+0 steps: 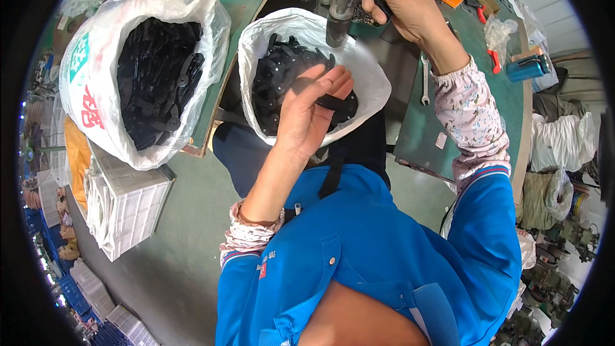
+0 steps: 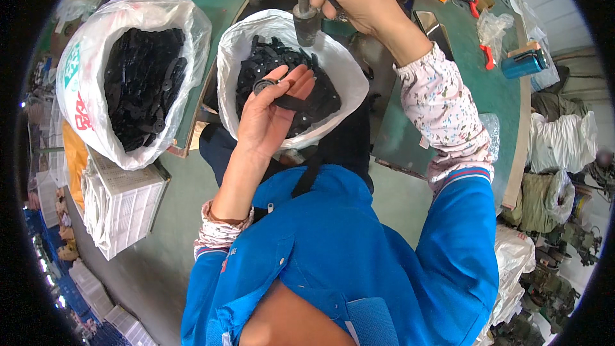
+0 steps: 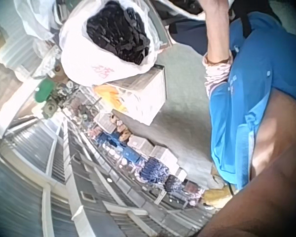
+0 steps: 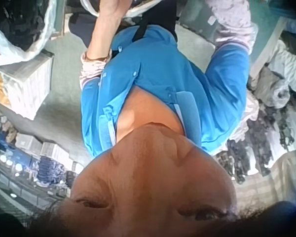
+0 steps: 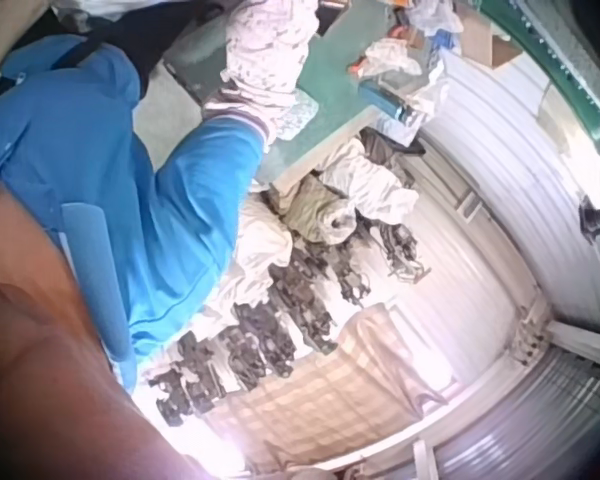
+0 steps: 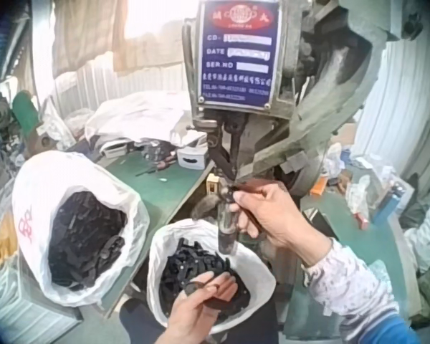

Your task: The person repeatedly picks black plastic parts from a white sack, places them into a press-like machine, and then transfers the processed parts into a second white sack. The person also ties the sack closed at one point.

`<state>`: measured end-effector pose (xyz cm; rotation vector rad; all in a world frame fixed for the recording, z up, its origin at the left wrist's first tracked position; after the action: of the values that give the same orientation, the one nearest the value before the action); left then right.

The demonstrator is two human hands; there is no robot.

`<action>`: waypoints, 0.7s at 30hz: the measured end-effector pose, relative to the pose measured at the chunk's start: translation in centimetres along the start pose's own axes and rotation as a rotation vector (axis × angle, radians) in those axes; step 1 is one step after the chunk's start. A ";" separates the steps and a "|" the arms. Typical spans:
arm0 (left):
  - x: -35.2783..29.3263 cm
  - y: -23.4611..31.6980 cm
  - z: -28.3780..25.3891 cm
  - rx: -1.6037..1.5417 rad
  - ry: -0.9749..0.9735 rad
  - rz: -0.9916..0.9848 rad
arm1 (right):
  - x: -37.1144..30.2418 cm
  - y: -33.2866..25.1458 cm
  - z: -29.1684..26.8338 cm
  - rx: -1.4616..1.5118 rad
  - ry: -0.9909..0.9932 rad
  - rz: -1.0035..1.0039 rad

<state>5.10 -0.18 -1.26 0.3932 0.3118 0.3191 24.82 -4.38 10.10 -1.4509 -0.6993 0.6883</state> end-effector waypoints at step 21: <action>0.2 3.4 -1.1 0.037 -0.071 0.214 | -3.3 2.5 0.2 0.049 -0.040 -0.030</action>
<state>4.04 3.21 -0.81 0.4746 0.2067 0.5084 22.59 -6.76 7.55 -1.3825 -0.7298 0.7082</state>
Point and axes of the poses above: each hand's wrist, its own x-axis towards the middle knuckle, its own z-axis out of the palm, y = z × x, the point moved 5 cm from there along x, towards the middle knuckle, and after that the axes turned 3 degrees about -y, right-handed, at the moved point
